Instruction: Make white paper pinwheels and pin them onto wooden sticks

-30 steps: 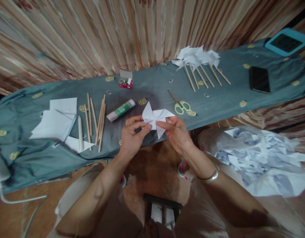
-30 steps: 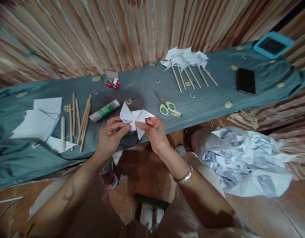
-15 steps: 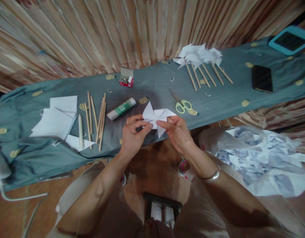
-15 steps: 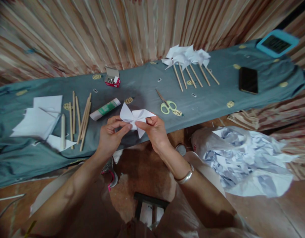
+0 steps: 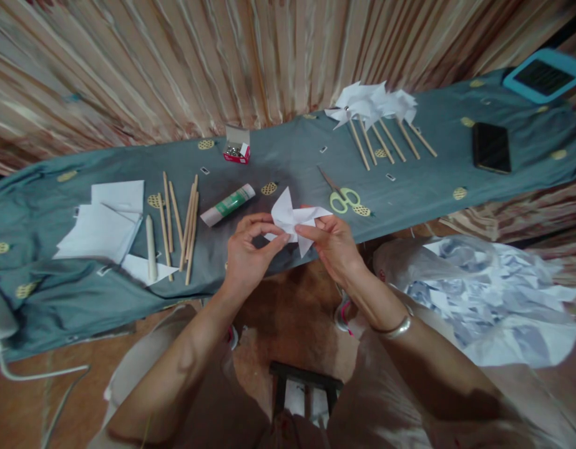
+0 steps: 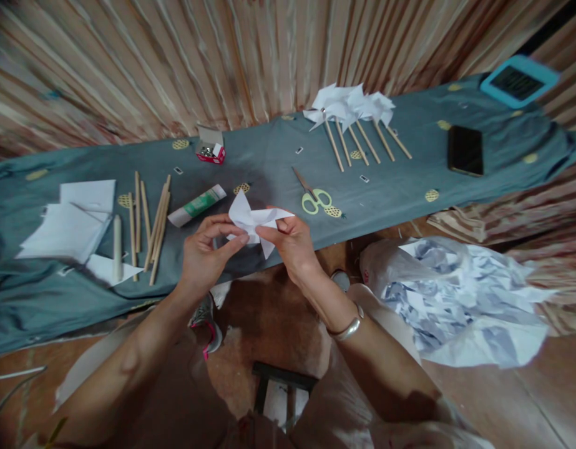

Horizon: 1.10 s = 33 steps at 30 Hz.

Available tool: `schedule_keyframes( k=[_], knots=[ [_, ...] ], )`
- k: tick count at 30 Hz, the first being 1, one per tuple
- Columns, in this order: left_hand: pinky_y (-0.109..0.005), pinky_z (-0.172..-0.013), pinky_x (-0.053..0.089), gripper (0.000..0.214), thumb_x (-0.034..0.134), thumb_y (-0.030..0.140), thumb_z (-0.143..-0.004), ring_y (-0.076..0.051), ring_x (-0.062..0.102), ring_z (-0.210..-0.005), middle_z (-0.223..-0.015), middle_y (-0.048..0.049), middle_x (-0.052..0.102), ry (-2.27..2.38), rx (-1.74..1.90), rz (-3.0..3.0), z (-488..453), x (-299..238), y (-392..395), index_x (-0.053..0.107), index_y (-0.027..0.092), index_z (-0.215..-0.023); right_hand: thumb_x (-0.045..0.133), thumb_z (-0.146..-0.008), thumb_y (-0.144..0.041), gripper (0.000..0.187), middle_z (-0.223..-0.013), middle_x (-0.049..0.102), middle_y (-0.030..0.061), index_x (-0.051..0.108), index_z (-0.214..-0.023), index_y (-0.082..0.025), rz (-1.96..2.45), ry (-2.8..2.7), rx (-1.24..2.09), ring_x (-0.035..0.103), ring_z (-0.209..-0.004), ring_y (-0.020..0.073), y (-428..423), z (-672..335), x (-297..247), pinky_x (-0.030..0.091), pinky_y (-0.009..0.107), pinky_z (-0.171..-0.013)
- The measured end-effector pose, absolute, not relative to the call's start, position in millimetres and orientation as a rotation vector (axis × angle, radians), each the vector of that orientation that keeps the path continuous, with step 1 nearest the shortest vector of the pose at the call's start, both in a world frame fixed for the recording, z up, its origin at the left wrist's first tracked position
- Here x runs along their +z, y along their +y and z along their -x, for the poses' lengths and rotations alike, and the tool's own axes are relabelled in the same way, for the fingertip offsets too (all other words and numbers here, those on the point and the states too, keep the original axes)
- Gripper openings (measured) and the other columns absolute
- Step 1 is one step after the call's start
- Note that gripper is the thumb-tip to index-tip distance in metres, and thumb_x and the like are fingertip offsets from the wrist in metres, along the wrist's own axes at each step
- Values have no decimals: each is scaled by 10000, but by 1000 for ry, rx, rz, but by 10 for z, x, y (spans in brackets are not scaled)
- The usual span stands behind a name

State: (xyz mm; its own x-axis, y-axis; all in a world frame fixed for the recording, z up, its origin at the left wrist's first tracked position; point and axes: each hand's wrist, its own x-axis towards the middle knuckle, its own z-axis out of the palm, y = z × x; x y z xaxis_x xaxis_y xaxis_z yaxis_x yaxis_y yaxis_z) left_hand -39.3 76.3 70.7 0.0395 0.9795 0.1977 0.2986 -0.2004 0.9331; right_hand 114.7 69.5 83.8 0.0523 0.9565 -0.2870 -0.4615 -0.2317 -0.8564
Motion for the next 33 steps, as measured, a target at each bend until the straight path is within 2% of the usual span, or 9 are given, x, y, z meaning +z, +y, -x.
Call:
schedule_keyframes(
  k=[4,6,10,15,20,26,29,33],
  knots=[
    [-364,-942,457,384,814,377,-652,-228,603,-1044,-1091,-66,669,1388,1258,-1706,465,792,804,711,203,-978,830,-504,-246,427,-723,728,-54,635,-882,-217,1124,-634,1505,663,-647,160,710,-1183,806,536,320,-732],
    [-370,-939,455,417,808,376,-660,-240,603,-1047,-1085,-70,683,1368,1209,-1748,485,807,812,708,204,-1026,830,-496,-235,458,-743,735,-53,622,-904,-219,1139,-649,1507,671,-653,165,712,-1188,787,544,332,-737],
    [-357,-859,466,193,742,360,-731,-234,634,-894,-860,-60,722,1251,1050,-1754,470,786,785,751,198,-834,834,-481,-222,513,-730,730,-52,595,-935,-214,1133,-678,1535,662,-631,156,694,-1164,775,547,321,-702],
    [-308,-729,473,139,701,311,-727,-202,633,-754,-748,-48,706,1282,1063,-1656,433,761,744,734,179,-698,831,-474,-217,542,-704,719,-52,560,-943,-206,1117,-721,1539,643,-603,138,669,-1116,793,528,288,-654],
    [-265,-632,449,136,692,293,-695,-169,610,-653,-663,-22,677,1372,1076,-1630,437,775,727,722,164,-666,808,-494,-224,547,-683,709,-55,534,-967,-217,1152,-864,1457,636,-601,146,675,-1102,777,507,286,-629],
    [-232,-540,398,179,699,321,-685,-138,566,-581,-602,1,644,1412,1067,-1595,456,790,712,723,146,-654,750,-580,-242,532,-669,691,-55,540,-1068,-219,1277,-1056,1294,622,-604,146,645,-1104,735,469,273,-600],
    [-221,-512,389,176,707,309,-663,-124,541,-540,-557,16,621,1411,1067,-1509,449,816,705,703,143,-606,763,-587,-265,563,-725,702,-40,533,-1099,-228,1272,-1084,1273,644,-655,158,637,-1092,726,492,285,-632],
    [-231,-535,432,189,751,316,-595,-128,556,-545,-585,7,661,1325,1118,-1227,424,862,687,726,137,-651,820,-559,-376,640,-845,718,1,517,-1104,-237,1191,-1076,1294,672,-761,185,638,-1080,759,535,329,-730]
  ],
)
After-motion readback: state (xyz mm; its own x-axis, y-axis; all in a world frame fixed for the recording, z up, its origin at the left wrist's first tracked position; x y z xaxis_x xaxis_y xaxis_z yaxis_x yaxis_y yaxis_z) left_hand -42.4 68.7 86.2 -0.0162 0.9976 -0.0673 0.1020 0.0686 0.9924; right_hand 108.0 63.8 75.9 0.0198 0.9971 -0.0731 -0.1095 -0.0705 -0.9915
